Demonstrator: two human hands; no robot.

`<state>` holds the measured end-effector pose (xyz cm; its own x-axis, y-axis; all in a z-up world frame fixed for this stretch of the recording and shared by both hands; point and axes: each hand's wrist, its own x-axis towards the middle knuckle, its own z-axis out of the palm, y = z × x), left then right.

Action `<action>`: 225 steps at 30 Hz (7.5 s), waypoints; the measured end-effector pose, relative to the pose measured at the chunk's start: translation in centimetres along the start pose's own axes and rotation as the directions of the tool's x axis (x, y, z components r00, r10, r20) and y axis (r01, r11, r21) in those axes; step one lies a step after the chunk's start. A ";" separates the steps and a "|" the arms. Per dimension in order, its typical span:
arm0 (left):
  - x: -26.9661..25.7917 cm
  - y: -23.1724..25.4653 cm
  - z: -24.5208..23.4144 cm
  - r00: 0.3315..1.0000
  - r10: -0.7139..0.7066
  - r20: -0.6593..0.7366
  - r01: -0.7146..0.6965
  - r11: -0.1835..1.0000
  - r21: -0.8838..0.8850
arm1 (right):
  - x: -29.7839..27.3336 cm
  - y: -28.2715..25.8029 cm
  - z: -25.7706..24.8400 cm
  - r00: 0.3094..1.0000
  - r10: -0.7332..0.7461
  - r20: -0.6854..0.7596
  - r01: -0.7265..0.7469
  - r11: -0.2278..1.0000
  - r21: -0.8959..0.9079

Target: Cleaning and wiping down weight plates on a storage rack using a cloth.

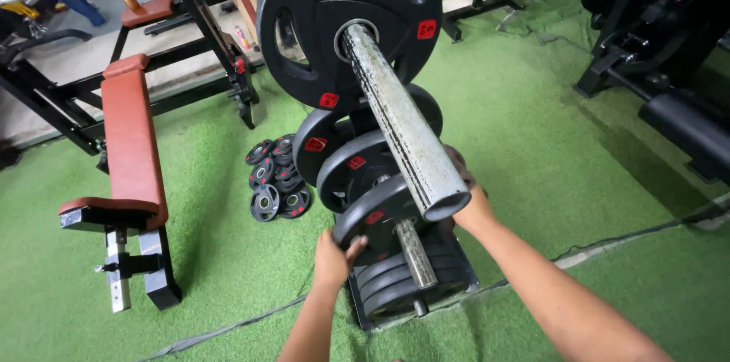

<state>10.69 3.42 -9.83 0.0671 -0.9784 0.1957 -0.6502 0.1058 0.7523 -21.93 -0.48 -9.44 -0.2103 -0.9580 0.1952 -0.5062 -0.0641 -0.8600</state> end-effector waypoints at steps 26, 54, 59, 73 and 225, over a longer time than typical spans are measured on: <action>1.4 8.0 -0.9 0.996 0.064 0.057 -0.072 0.986 0.153 | -1.2 -3.8 6.3 0.922 -0.090 0.375 0.182 0.959 -0.217; 2.1 6.3 -0.3 0.992 0.118 0.031 -0.122 0.978 0.171 | -7.4 -2.7 0.1 0.944 -0.325 0.054 0.329 0.940 -0.094; 2.0 5.4 -0.2 0.994 0.084 0.067 -0.089 0.994 0.068 | -5.2 5.4 -2.4 0.907 0.404 -0.115 -0.398 0.914 0.073; 2.0 11.5 2.2 0.951 0.306 -0.051 -0.264 0.883 0.387 | -3.1 -6.5 2.7 0.780 -0.625 -0.045 0.565 0.732 -0.382; 10.3 16.8 7.0 0.983 -0.149 -0.109 0.178 0.923 0.342 | 28.7 4.6 -11.4 0.732 0.112 0.672 0.275 0.853 -0.443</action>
<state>-4.83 -6.16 0.43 0.2449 -0.9581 0.1486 -0.8469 -0.1368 0.5138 -39.83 -25.12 -2.44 0.3509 -0.8966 -0.2701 -0.8602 -0.1947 -0.4713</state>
